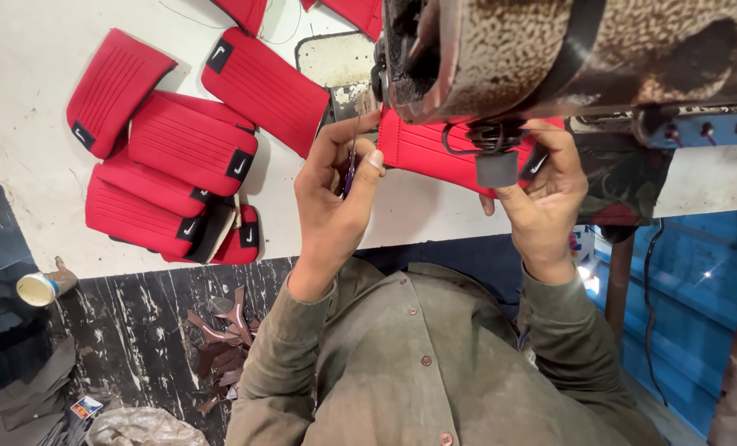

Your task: Using a sewing machine to stitch red fabric shoe components.

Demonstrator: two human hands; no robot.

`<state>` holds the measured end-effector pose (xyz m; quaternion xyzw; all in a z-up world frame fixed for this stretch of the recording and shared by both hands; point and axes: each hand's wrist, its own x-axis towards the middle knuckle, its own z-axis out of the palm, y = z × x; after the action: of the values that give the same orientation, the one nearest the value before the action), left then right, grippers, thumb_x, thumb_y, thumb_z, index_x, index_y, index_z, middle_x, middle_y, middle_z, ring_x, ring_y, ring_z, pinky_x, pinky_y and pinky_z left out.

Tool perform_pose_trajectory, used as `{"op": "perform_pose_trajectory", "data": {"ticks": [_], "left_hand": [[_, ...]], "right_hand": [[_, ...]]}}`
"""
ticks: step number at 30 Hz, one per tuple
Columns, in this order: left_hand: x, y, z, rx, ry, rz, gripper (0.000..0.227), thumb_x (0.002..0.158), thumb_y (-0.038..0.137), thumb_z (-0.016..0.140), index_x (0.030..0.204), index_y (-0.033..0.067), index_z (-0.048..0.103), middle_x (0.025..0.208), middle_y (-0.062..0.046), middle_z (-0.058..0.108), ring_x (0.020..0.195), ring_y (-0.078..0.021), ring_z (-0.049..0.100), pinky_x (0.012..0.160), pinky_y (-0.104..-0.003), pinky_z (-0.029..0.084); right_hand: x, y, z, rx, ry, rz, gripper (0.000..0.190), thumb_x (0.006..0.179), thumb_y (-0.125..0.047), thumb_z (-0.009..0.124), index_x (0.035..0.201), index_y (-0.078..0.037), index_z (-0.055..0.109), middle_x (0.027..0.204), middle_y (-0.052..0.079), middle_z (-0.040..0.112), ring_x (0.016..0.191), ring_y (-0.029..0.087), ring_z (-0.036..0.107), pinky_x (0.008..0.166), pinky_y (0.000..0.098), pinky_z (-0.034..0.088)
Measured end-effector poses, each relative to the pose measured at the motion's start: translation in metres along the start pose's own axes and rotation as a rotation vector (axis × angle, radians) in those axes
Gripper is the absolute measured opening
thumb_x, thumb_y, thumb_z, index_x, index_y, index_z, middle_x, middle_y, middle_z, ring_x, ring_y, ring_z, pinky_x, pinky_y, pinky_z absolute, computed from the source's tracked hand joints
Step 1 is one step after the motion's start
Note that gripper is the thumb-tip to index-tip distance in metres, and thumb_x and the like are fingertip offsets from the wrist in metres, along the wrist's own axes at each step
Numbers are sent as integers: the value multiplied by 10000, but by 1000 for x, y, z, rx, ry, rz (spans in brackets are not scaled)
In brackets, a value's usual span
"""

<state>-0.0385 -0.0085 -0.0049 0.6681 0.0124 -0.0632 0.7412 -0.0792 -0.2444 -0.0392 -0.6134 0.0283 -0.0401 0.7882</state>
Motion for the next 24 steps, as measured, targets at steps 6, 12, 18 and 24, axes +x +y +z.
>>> {"op": "perform_pose_trajectory", "data": {"ticks": [6,12,18,24], "left_hand": [[9,-7,7,-27,18,13,320,1041,-34,614,1360,-13,589,937,33,591,867,-33,563,794,-193,455],[21,-10,13,-103,30,10,315,1039,-45,598,1352,-35,563,1014,10,613,897,-55,594,830,-210,505],[30,-11,13,-134,22,20,300,1046,-59,597,1344,-37,572,1034,-7,611,910,-56,576,822,-213,493],[39,-10,12,-170,26,36,299,1051,-63,602,1348,-34,586,1041,8,609,928,-49,567,855,-211,490]], "right_hand": [[14,-12,0,-104,40,5,370,1034,-21,726,1330,0,505,1196,112,606,821,141,609,547,277,501],[19,-5,-16,-61,14,10,356,1072,-26,725,1351,-9,505,1114,109,668,835,126,672,622,266,551],[29,6,-23,-139,60,-67,466,996,-35,762,1394,20,527,1254,87,659,1094,117,659,1023,253,534],[31,16,-25,-103,54,-117,449,1033,-33,778,1410,6,538,1286,83,644,1165,132,643,1103,276,518]]}}
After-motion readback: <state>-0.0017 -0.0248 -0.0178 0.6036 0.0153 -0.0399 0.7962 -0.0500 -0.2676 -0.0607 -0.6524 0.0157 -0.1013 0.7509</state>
